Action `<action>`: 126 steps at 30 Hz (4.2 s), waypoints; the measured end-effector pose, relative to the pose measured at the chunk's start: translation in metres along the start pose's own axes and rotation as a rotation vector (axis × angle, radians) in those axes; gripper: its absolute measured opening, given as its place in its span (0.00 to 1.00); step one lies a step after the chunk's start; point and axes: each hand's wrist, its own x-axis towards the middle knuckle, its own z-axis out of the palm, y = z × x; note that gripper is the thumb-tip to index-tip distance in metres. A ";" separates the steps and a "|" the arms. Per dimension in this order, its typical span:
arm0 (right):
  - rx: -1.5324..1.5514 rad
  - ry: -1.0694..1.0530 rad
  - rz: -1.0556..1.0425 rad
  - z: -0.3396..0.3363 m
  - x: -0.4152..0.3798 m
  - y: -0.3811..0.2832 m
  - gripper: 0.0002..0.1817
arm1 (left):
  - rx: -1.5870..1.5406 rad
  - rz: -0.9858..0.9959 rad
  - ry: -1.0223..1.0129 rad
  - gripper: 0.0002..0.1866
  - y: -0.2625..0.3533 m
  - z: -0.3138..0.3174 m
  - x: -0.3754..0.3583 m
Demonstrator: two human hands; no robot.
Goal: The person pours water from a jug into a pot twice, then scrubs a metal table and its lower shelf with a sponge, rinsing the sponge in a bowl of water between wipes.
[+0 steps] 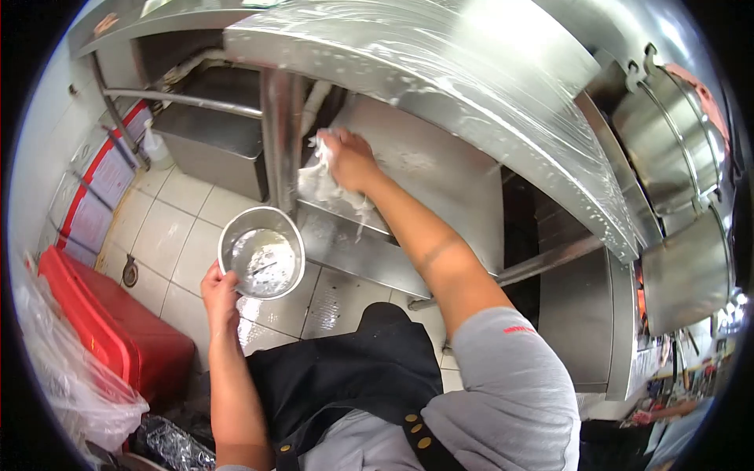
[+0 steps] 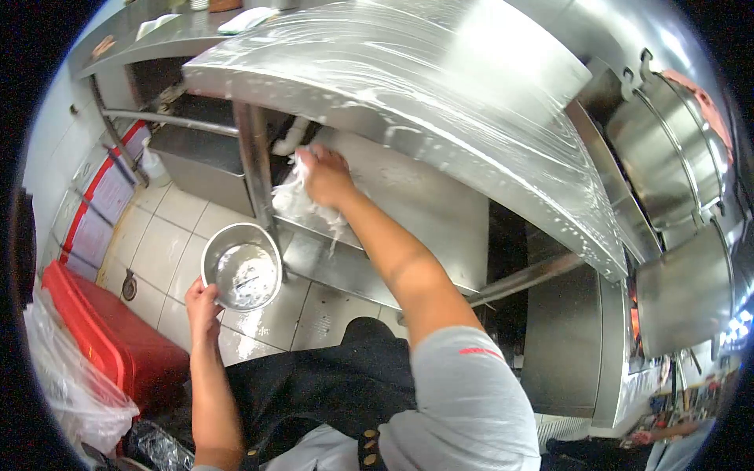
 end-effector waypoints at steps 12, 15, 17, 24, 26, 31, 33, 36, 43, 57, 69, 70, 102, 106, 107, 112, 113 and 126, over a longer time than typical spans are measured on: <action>-0.267 0.075 0.230 -0.039 -0.100 0.103 0.26 | 0.056 -0.099 -0.044 0.11 -0.014 0.021 -0.017; 0.089 0.111 0.136 -0.043 -0.102 -0.017 0.26 | 0.083 -0.141 -0.087 0.11 -0.022 0.033 -0.023; 0.253 0.204 0.080 -0.047 -0.116 -0.080 0.24 | 0.090 -0.211 -0.091 0.11 -0.022 0.042 -0.032; 0.518 -0.033 -0.001 0.020 -0.179 -0.165 0.24 | 0.068 -0.197 -0.091 0.11 -0.034 0.038 -0.039; 0.601 -0.053 0.114 0.032 -0.171 -0.156 0.24 | 0.043 -0.178 -0.066 0.11 -0.055 0.030 -0.029; 0.700 0.170 0.343 -0.054 -0.143 -0.114 0.19 | 0.214 -0.241 0.111 0.03 -0.139 0.019 0.003; 0.595 0.387 0.336 -0.078 -0.137 -0.064 0.15 | 0.459 -0.234 0.215 0.05 -0.199 0.004 0.020; 0.227 0.355 0.382 -0.084 -0.132 -0.036 0.15 | 0.737 -0.194 0.418 0.10 -0.254 -0.003 0.009; -0.029 -0.096 -0.118 -0.019 -0.033 -0.049 0.21 | 0.397 -0.573 0.653 0.09 -0.332 -0.018 -0.005; -0.031 -0.270 0.201 -0.014 -0.012 0.013 0.47 | -0.119 0.573 0.179 0.20 -0.060 0.131 0.054; -0.520 -0.312 0.689 -0.094 -0.137 0.275 0.49 | 0.299 0.846 -0.103 0.14 0.113 0.208 0.059; -0.505 -0.324 0.834 -0.114 -0.129 0.264 0.48 | 0.292 0.846 -0.105 0.14 0.112 0.210 0.060; -0.150 -0.367 0.600 -0.091 -0.057 0.106 0.47 | 0.256 0.805 -0.077 0.14 0.100 0.213 0.057; -0.302 -0.072 0.787 -0.135 -0.116 0.203 0.46 | 0.257 0.893 -0.023 0.14 0.101 0.214 0.059; -0.426 -0.127 0.857 -0.126 -0.104 0.216 0.45 | 0.249 0.883 -0.035 0.14 0.097 0.215 0.059; -0.198 -0.157 0.534 -0.040 0.030 0.132 0.44 | 0.284 0.872 0.000 0.16 0.095 0.212 0.066; -0.151 -0.163 0.423 -0.024 0.041 0.110 0.45 | 0.326 0.998 0.019 0.09 0.094 0.212 0.068; -0.328 -0.346 0.874 -0.100 -0.092 0.178 0.47 | 0.261 1.019 -0.006 0.12 0.101 0.214 0.056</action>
